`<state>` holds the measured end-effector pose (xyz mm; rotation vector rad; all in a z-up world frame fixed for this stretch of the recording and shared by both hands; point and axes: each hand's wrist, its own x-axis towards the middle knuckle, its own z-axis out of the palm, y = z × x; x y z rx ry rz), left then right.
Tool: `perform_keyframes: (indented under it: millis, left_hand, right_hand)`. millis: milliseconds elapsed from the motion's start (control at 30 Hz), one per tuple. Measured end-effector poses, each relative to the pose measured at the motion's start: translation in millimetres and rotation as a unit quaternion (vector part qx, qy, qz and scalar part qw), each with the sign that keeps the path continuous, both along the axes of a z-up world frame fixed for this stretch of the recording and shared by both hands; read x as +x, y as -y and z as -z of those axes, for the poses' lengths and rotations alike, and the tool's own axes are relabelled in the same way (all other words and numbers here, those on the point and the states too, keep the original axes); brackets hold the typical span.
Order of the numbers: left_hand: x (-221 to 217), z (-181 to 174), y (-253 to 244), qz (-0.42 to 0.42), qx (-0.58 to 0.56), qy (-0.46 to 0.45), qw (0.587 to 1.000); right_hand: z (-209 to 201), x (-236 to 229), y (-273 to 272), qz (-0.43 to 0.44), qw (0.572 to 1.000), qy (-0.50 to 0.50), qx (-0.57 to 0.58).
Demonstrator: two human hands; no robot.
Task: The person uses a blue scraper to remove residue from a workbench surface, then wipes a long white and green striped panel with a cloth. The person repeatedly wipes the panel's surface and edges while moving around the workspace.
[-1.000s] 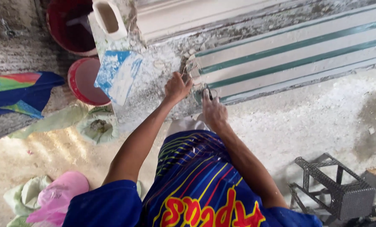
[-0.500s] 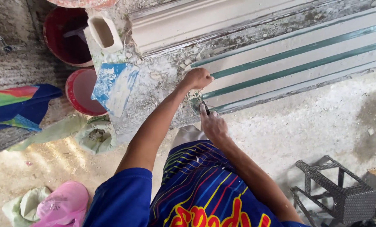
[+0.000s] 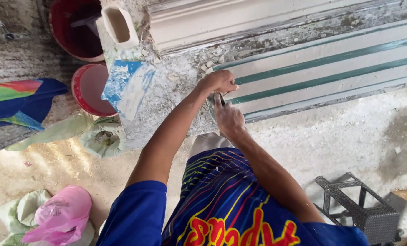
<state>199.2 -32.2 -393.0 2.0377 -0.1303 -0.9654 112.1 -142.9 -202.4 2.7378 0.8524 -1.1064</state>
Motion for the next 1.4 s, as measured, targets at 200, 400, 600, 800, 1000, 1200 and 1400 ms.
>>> perform_keyframes:
  millis: [200, 400, 600, 800, 1000, 1200, 1400]
  left_hand:
    - [0.4, 14.0, 1.6, 0.004, -0.006, -0.007, 1.0]
    - [10.0, -74.6, -21.3, -0.213, -0.036, 0.108, 0.97]
    - [-74.7, -82.5, -50.7, -0.277, 0.168, 0.061, 0.944]
    - [-63.9, -61.2, -63.0, -0.187, 0.015, 0.041, 0.981]
    - [19.0, -0.5, -41.0, -0.106, 0.011, 0.068, 0.992]
    - [20.6, -32.6, -47.3, -0.122, -0.007, 0.008, 0.992]
    - [37.1, -32.2, -39.9, -0.071, 0.034, -0.016, 0.997]
  right_hand:
    - [7.8, 2.2, -6.8, 0.003, 1.0, -0.006, -0.003]
    - [-8.4, 21.8, 10.3, 0.048, 0.998, -0.011, -0.024]
    - [-29.9, 24.0, 7.2, 0.002, 0.999, 0.026, -0.023]
    - [-5.5, 24.5, -0.9, 0.006, 1.0, 0.007, -0.005]
    - [-13.6, 21.9, -4.2, -0.001, 1.0, -0.026, 0.001]
    - [-8.8, 24.1, -10.2, 0.006, 0.999, -0.034, -0.01]
    - [56.1, 42.2, -26.3, -0.047, 0.997, 0.063, -0.01]
